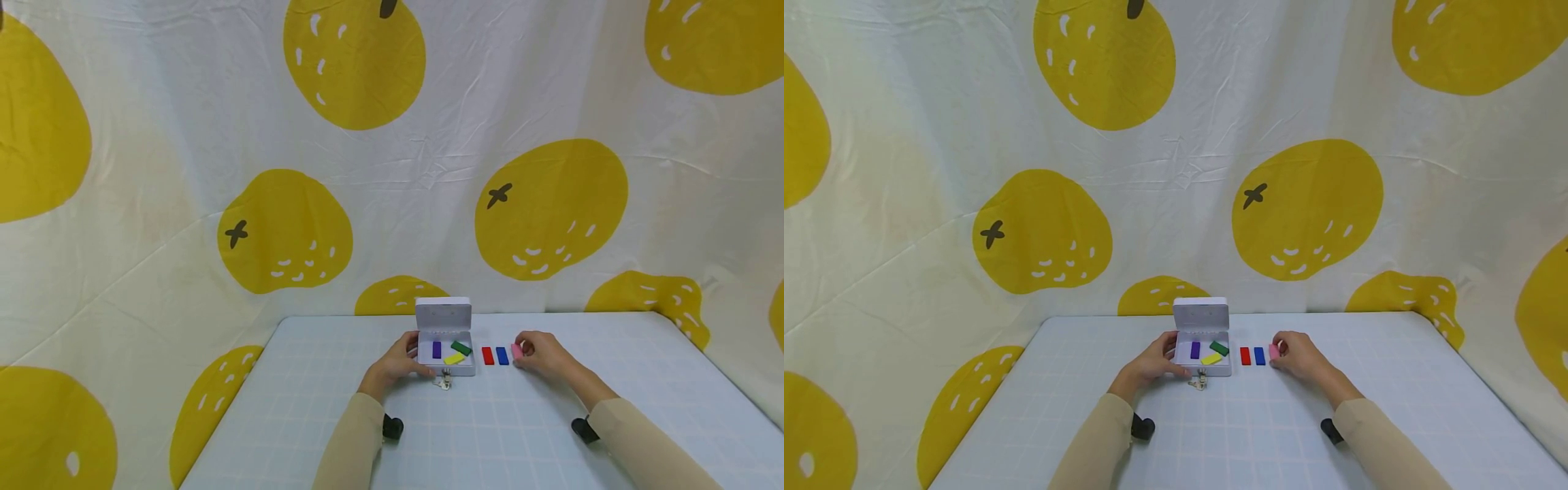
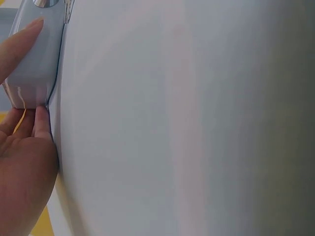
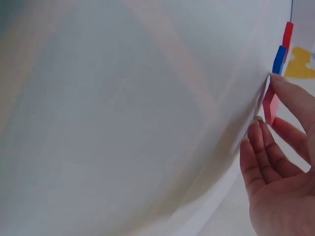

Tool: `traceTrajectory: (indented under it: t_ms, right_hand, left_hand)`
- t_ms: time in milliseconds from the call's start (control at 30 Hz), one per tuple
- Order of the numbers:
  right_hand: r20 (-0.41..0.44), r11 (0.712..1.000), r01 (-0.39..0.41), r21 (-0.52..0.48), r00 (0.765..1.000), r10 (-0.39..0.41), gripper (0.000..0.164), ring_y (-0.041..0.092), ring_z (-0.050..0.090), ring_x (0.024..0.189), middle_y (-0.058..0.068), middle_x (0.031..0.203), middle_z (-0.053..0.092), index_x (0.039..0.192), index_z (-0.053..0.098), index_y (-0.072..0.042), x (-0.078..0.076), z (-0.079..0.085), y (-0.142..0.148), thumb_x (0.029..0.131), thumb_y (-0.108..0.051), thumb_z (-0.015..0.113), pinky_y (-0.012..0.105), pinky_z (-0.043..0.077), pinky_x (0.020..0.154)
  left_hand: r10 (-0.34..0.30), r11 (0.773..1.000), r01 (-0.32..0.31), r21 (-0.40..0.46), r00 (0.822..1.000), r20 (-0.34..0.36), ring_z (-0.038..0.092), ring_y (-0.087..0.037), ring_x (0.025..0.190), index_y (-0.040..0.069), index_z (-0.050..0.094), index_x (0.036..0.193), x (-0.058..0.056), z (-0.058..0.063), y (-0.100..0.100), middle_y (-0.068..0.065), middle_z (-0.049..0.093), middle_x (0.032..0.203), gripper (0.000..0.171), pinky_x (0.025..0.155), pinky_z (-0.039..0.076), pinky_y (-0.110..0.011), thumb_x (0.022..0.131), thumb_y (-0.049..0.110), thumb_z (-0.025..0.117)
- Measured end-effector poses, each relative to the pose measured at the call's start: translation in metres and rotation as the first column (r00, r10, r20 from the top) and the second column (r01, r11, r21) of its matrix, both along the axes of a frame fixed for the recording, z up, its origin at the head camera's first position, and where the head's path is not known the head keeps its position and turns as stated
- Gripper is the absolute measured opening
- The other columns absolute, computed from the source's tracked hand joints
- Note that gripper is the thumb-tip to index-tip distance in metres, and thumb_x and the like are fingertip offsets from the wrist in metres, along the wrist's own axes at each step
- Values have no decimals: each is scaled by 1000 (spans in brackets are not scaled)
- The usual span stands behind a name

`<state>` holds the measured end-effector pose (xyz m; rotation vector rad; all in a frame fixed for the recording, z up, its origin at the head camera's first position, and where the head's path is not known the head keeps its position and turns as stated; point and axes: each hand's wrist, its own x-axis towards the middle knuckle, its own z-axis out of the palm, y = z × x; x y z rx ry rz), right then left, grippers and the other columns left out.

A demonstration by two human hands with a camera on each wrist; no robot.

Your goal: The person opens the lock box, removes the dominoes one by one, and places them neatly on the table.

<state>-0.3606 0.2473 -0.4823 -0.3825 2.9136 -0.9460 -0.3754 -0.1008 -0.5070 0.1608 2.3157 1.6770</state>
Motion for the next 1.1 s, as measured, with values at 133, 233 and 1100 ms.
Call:
traceTrajectory:
  t_ms: [133, 233, 1100]
  right_hand:
    - [32, 1000, 15, 11, 999, -15, 38, 24, 54, 86, 7, 90, 61, 116, 65, 2, -3, 0, -1, 86, -15, 82, 35, 53, 77]
    - [56, 999, 34, 17, 998, -35, 38, 23, 54, 87, 7, 91, 61, 117, 65, 0, -5, 0, -2, 87, -16, 82, 34, 53, 78]
    - [105, 1000, 11, 23, 994, -14, 36, 23, 54, 86, 7, 91, 60, 116, 66, -2, -6, 1, 0, 87, -18, 82, 35, 52, 76]
  left_hand:
    - [1, 1000, -1, 5, 1000, 2, 35, -35, 149, 20, 43, 152, 0, 1, 0, -8, 38, 162, 99, 121, 30, -54, 69, 10, 95]
    - [3, 1000, -3, 4, 1000, 0, 35, -35, 149, 20, 43, 152, 1, 2, 0, -8, 38, 163, 99, 122, 30, -54, 69, 9, 95]
    - [12, 1000, -12, -2, 1000, 2, 36, -35, 148, 19, 43, 151, 3, 3, 1, -8, 39, 162, 99, 121, 31, -54, 68, 10, 96]
